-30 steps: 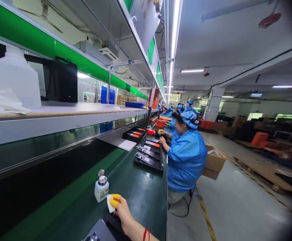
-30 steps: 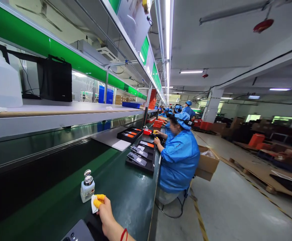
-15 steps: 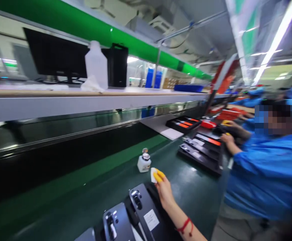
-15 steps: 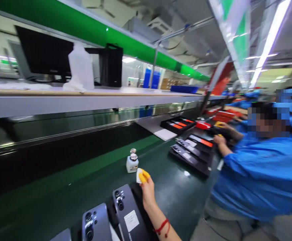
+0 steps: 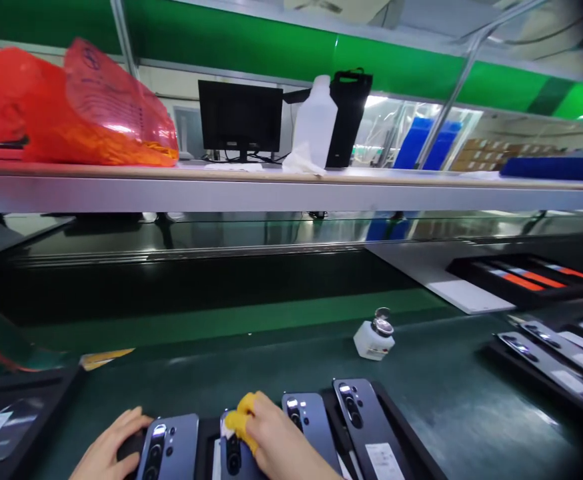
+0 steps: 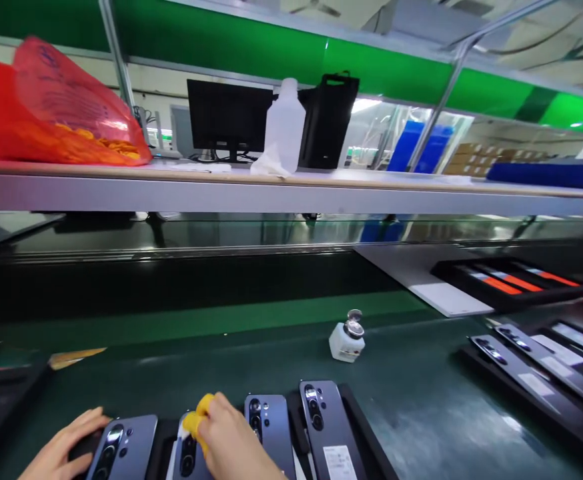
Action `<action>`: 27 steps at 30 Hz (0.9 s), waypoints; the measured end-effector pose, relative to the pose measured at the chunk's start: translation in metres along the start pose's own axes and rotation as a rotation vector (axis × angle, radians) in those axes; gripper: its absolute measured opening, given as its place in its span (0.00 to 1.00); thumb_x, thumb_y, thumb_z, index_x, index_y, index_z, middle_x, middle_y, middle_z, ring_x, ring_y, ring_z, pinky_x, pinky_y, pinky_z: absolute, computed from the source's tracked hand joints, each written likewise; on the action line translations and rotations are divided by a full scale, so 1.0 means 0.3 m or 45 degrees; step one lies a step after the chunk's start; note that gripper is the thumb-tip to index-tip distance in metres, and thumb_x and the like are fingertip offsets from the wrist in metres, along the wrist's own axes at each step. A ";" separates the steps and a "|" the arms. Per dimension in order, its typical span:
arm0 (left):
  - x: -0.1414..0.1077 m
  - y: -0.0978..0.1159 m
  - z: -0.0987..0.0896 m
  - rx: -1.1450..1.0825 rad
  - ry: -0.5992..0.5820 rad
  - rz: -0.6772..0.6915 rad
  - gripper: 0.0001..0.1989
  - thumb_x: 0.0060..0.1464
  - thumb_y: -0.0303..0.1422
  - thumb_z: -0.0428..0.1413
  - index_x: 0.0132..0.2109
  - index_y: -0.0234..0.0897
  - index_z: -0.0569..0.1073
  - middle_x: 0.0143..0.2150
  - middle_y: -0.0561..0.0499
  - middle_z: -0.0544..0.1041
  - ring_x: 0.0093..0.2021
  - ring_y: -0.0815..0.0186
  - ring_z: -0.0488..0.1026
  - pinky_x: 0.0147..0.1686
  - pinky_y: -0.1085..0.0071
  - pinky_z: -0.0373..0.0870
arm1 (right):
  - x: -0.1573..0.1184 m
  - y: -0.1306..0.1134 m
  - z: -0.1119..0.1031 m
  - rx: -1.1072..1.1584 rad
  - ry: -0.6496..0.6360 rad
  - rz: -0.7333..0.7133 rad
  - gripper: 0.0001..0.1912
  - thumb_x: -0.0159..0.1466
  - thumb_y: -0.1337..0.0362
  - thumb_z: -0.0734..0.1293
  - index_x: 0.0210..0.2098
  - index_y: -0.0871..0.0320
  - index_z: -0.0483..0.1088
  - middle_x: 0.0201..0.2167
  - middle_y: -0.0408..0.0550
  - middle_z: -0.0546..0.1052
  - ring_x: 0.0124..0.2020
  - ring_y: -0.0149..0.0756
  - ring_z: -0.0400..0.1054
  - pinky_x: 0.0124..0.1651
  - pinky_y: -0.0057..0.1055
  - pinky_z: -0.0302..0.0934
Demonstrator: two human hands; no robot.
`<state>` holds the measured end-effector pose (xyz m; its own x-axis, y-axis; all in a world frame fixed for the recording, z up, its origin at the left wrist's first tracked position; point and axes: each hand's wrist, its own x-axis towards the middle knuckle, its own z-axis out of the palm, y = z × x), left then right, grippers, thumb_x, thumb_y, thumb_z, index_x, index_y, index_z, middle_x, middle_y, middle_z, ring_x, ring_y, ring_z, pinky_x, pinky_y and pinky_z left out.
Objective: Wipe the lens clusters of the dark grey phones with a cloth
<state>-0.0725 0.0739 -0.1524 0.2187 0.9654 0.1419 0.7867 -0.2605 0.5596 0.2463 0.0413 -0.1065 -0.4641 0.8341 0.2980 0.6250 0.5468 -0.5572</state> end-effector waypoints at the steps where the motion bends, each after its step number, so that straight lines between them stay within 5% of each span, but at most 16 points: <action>1: 0.002 -0.012 0.004 0.019 -0.021 -0.001 0.23 0.50 0.37 0.41 0.46 0.35 0.75 0.53 0.43 0.66 0.58 0.50 0.59 0.57 0.50 0.55 | -0.002 0.000 -0.001 -0.134 -0.106 -0.035 0.20 0.55 0.86 0.65 0.42 0.64 0.73 0.38 0.50 0.67 0.41 0.40 0.61 0.42 0.28 0.63; 3: 0.008 -0.051 0.016 0.063 -0.076 0.006 0.24 0.49 0.37 0.42 0.46 0.36 0.75 0.54 0.44 0.66 0.58 0.50 0.59 0.57 0.51 0.57 | -0.013 0.018 -0.020 -0.285 -0.239 -0.091 0.18 0.53 0.86 0.65 0.39 0.64 0.74 0.38 0.49 0.68 0.40 0.41 0.61 0.41 0.30 0.63; 7: 0.014 -0.101 0.032 0.135 -0.123 0.044 0.23 0.48 0.36 0.42 0.47 0.38 0.74 0.55 0.46 0.65 0.59 0.52 0.57 0.57 0.53 0.56 | -0.038 0.064 -0.063 -0.264 -0.192 -0.024 0.23 0.53 0.87 0.62 0.41 0.60 0.74 0.37 0.47 0.66 0.40 0.39 0.60 0.41 0.30 0.62; 12: 0.018 -0.019 0.002 0.174 -0.186 -0.024 0.26 0.47 0.38 0.41 0.48 0.35 0.74 0.54 0.44 0.65 0.59 0.51 0.56 0.57 0.52 0.55 | -0.033 0.034 -0.013 -0.147 -0.126 0.015 0.25 0.53 0.87 0.61 0.46 0.64 0.72 0.39 0.51 0.64 0.41 0.39 0.60 0.44 0.31 0.63; 17: 0.021 0.044 -0.019 0.214 -0.257 -0.064 0.28 0.47 0.39 0.40 0.50 0.32 0.73 0.56 0.42 0.63 0.60 0.51 0.54 0.59 0.51 0.53 | -0.026 0.045 -0.005 -0.204 -0.301 -0.039 0.18 0.48 0.87 0.59 0.32 0.68 0.73 0.36 0.52 0.64 0.40 0.41 0.60 0.41 0.32 0.64; 22: 0.014 -0.004 0.010 0.217 -0.232 -0.025 0.27 0.48 0.39 0.40 0.51 0.33 0.72 0.56 0.43 0.64 0.60 0.52 0.54 0.59 0.51 0.54 | -0.060 0.101 -0.026 -0.164 -0.093 0.027 0.24 0.48 0.87 0.55 0.37 0.67 0.73 0.36 0.53 0.63 0.39 0.41 0.60 0.41 0.35 0.65; 25: 0.007 -0.029 0.020 0.220 -0.208 -0.002 0.26 0.49 0.37 0.41 0.51 0.34 0.72 0.56 0.44 0.63 0.60 0.52 0.55 0.58 0.52 0.55 | -0.064 0.084 0.025 -0.052 0.049 -0.033 0.25 0.55 0.85 0.57 0.49 0.66 0.69 0.39 0.55 0.62 0.39 0.41 0.60 0.43 0.36 0.66; 27: 0.003 -0.031 0.019 0.217 -0.220 -0.006 0.26 0.49 0.37 0.41 0.51 0.34 0.72 0.56 0.44 0.64 0.60 0.52 0.55 0.58 0.51 0.55 | -0.053 0.068 0.063 -0.091 0.068 -0.101 0.20 0.59 0.82 0.57 0.48 0.66 0.70 0.38 0.55 0.62 0.38 0.41 0.60 0.42 0.36 0.66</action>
<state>-0.0764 0.0772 -0.1620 0.2989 0.9542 -0.0102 0.8707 -0.2684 0.4121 0.2545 0.0378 -0.1371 -0.4812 0.7895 0.3809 0.6316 0.6136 -0.4740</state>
